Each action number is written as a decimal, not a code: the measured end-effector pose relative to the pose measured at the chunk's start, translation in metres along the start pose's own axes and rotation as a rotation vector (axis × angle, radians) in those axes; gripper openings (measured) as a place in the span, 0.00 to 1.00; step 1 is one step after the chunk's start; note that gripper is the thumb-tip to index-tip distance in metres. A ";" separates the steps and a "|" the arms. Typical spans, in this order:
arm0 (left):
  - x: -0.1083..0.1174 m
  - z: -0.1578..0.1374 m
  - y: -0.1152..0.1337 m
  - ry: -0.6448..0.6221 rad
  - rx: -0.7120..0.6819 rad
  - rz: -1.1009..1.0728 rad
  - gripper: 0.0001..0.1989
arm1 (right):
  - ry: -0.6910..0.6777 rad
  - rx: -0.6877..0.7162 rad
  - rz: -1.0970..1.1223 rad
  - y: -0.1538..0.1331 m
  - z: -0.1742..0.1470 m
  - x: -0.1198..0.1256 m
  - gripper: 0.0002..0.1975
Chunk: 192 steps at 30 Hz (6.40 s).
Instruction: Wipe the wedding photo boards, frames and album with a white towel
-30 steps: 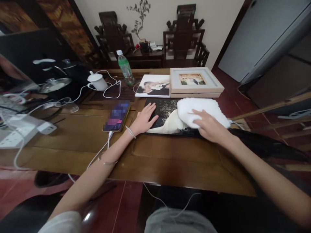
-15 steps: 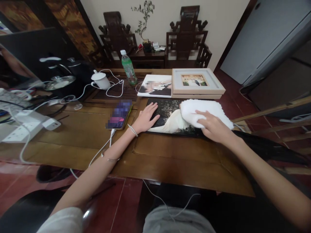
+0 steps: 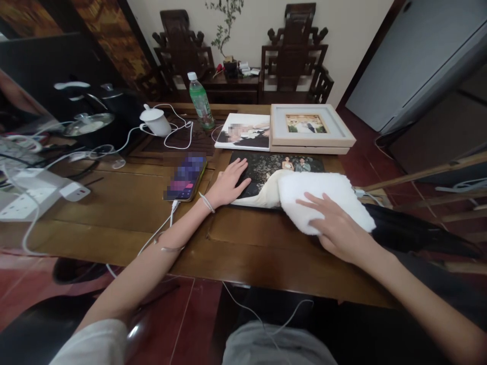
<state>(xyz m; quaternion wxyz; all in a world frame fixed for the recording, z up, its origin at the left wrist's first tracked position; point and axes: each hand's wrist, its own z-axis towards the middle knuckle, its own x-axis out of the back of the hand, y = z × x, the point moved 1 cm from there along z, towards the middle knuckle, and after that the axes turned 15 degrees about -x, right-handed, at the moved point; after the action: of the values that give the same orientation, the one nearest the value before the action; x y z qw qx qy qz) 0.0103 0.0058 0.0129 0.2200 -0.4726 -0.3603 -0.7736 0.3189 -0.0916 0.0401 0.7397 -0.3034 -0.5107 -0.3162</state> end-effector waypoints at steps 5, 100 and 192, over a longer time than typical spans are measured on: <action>-0.003 -0.001 -0.005 0.012 -0.026 0.006 0.29 | -0.054 0.008 0.027 0.004 0.009 0.006 0.21; -0.006 -0.004 -0.012 0.064 -0.030 -0.052 0.26 | -0.233 -0.233 -0.024 0.017 0.152 0.009 0.16; -0.001 -0.004 -0.008 0.393 0.009 -0.347 0.32 | -0.209 -0.216 -0.078 -0.059 0.159 -0.027 0.25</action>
<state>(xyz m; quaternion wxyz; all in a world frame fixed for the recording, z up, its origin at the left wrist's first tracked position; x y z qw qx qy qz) 0.0026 0.0078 0.0080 0.1517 -0.2436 -0.3898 -0.8751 0.1757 -0.0007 0.0689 0.6328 -0.3926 -0.5592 -0.3645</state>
